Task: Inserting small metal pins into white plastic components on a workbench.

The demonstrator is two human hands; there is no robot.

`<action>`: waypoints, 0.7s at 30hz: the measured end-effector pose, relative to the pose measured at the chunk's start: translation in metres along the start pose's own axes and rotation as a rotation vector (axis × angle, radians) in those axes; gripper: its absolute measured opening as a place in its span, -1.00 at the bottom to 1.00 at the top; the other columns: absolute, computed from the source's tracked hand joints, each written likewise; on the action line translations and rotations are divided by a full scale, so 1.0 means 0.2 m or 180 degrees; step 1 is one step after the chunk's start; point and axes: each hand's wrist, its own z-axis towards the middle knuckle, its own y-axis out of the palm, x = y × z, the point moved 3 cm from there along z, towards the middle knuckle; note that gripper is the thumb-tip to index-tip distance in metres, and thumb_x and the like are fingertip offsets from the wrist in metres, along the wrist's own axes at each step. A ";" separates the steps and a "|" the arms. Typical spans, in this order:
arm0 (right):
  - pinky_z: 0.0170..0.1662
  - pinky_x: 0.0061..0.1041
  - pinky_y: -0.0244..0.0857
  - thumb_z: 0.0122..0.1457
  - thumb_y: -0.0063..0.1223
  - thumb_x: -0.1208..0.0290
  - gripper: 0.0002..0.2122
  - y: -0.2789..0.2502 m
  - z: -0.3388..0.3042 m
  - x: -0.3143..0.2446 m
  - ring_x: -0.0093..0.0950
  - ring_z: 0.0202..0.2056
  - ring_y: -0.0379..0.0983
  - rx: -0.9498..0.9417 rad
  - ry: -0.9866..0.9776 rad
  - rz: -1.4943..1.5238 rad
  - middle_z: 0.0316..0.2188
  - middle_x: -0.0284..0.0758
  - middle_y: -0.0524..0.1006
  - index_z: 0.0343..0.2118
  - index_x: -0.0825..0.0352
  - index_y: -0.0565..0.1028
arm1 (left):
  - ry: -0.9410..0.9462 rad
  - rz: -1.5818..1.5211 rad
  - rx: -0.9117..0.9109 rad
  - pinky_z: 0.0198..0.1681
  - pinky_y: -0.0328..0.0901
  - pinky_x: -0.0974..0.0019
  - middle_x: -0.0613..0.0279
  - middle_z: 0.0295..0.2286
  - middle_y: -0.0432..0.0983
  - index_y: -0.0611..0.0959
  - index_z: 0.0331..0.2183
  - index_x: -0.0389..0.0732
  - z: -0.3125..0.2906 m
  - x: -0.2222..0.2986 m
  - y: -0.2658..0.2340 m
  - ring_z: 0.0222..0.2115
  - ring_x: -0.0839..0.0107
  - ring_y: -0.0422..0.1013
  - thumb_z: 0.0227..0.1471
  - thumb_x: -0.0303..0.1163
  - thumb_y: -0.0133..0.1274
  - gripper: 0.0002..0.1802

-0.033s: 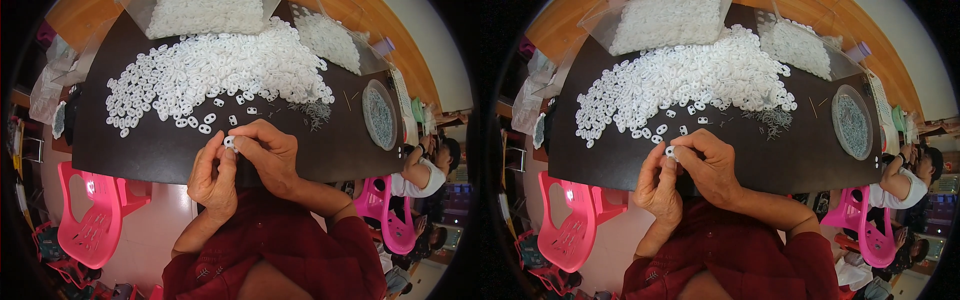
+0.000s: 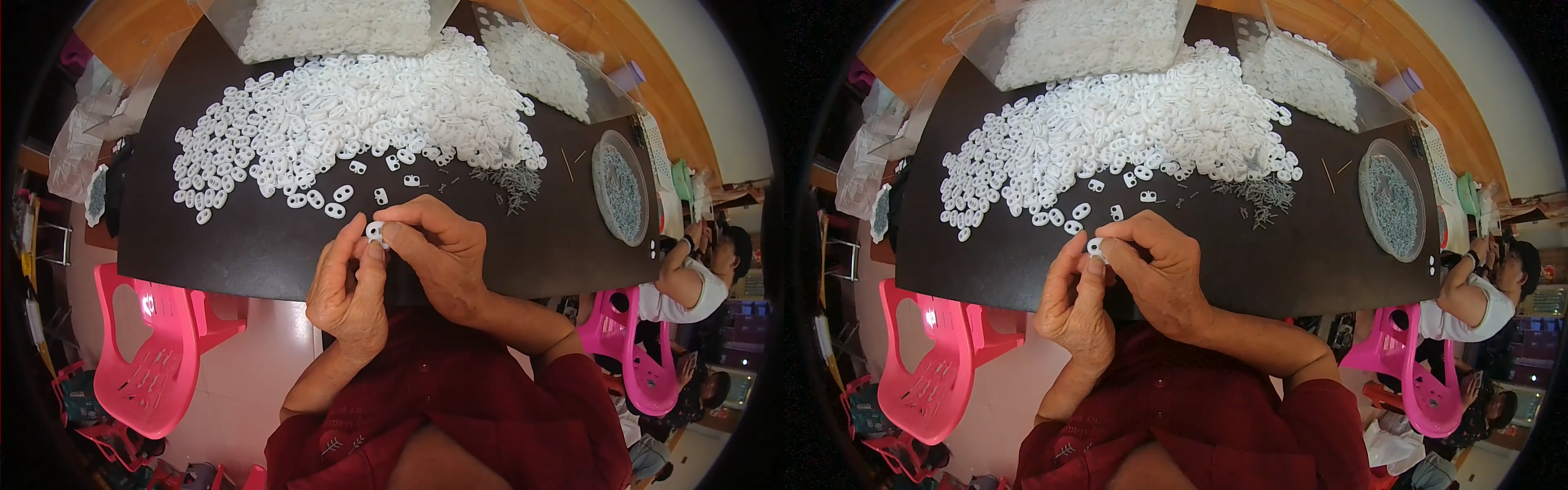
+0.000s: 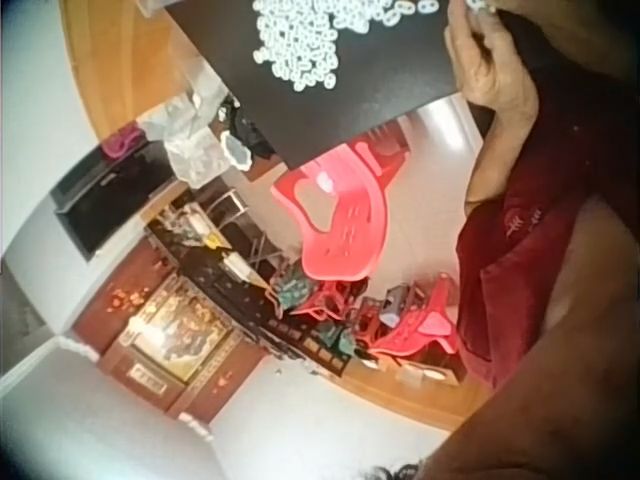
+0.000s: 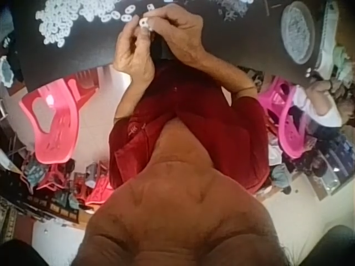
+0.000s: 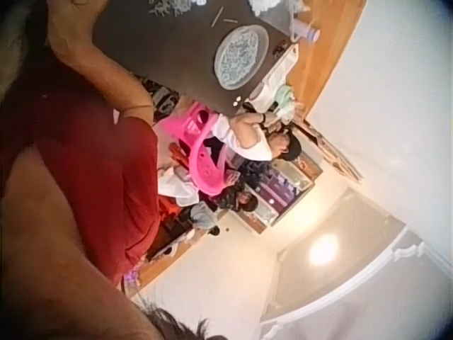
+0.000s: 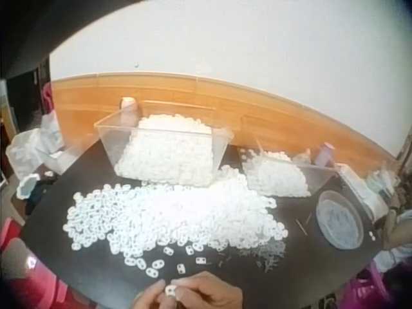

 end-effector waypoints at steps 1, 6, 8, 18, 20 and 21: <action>-0.33 -0.70 0.28 0.07 -0.01 0.69 -0.86 0.00 0.00 0.01 -0.67 -0.39 0.38 0.0062 -0.0028 -0.0048 -0.41 -0.37 0.47 -0.30 0.47 0.52 | 0.0017 0.0002 0.0015 -0.52 0.21 0.58 0.30 -0.52 0.42 0.58 -0.18 -0.38 0.00 0.00 0.00 -0.54 0.63 0.29 -0.09 -0.70 0.07 -0.67; -0.33 -0.70 0.28 0.09 -0.01 0.68 -0.86 -0.01 -0.01 0.01 -0.66 -0.38 0.38 -0.0031 -0.0320 -0.0523 -0.38 -0.36 0.46 -0.29 0.46 0.52 | 0.0006 -0.0006 -0.0020 -0.50 0.21 0.59 0.30 -0.51 0.43 0.58 -0.18 -0.37 0.00 -0.02 -0.01 -0.53 0.64 0.29 -0.09 -0.70 0.07 -0.67; -0.34 -0.69 0.28 0.09 -0.01 0.67 -0.86 -0.02 0.00 0.01 -0.65 -0.38 0.38 -0.0077 -0.0426 -0.0818 -0.38 -0.35 0.45 -0.28 0.45 0.52 | -0.0056 -0.0004 -0.0051 -0.50 0.21 0.59 0.30 -0.51 0.43 0.58 -0.18 -0.36 0.00 -0.02 -0.01 -0.53 0.64 0.29 -0.09 -0.70 0.08 -0.67; -0.44 -0.50 0.24 0.01 0.05 0.63 -0.87 -0.04 0.01 -0.01 -0.42 -0.49 0.35 -0.0084 -0.0697 -0.1169 -0.54 -0.31 0.43 -0.34 0.38 0.51 | -0.0239 -0.0083 -0.0469 -0.48 0.30 0.55 0.27 -0.51 0.44 0.58 -0.17 -0.36 0.01 -0.01 -0.01 -0.54 0.60 0.36 -0.01 -0.59 0.08 -0.72; -0.45 -0.51 0.23 0.01 0.04 0.63 -0.87 -0.04 0.01 -0.01 -0.42 -0.50 0.35 -0.0108 -0.0654 -0.1198 -0.54 -0.31 0.43 -0.34 0.38 0.51 | -0.0279 -0.0057 -0.0471 -0.48 0.30 0.55 0.27 -0.51 0.44 0.57 -0.17 -0.36 0.02 -0.01 -0.01 -0.54 0.59 0.36 0.00 -0.58 0.08 -0.72; -0.44 -0.49 0.24 0.01 0.04 0.63 -0.87 -0.03 0.01 -0.01 -0.41 -0.50 0.35 -0.0107 -0.0645 -0.1211 -0.54 -0.30 0.42 -0.34 0.38 0.51 | -0.0265 -0.0070 -0.0484 -0.48 0.30 0.55 0.27 -0.51 0.44 0.57 -0.16 -0.36 0.02 -0.01 -0.01 -0.54 0.59 0.36 0.00 -0.58 0.08 -0.72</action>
